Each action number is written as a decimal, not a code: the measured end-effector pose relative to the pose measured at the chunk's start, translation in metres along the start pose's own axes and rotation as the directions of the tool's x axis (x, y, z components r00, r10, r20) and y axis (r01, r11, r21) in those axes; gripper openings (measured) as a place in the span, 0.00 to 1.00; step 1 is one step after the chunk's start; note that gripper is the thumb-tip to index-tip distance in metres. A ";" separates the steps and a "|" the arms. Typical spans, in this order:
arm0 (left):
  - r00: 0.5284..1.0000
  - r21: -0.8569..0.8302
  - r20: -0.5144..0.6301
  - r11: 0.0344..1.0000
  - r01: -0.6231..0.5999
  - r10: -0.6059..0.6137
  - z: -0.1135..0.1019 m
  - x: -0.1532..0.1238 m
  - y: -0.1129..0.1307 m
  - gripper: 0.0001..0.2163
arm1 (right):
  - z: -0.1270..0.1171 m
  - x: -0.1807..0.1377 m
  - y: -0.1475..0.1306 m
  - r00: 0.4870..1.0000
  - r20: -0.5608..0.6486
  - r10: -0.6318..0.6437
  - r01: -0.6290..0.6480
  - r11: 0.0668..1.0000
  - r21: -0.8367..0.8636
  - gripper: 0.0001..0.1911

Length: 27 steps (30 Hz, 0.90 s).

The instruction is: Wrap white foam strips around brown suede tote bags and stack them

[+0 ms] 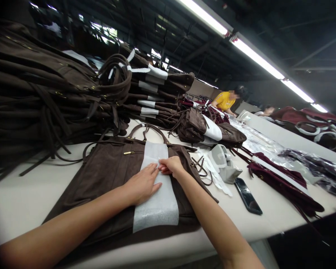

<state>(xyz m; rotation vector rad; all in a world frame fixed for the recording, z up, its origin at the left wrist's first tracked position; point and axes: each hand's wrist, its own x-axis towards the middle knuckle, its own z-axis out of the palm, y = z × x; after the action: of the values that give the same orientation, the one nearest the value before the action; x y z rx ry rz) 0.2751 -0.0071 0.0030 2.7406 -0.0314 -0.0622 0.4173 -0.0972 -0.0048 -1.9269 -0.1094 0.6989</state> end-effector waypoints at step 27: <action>0.994 0.050 -0.072 0.995 -0.084 0.087 0.005 0.000 -0.004 0.26 | -0.007 -0.048 0.047 0.590 0.253 -0.767 0.644 0.257 -0.720 0.20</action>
<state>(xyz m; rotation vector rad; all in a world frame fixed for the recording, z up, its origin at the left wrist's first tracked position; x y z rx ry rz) 0.2751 -0.0054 -0.0026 2.7825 -0.1308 0.0651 0.3707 -0.1425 -0.0229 -2.3628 -1.3264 -0.2229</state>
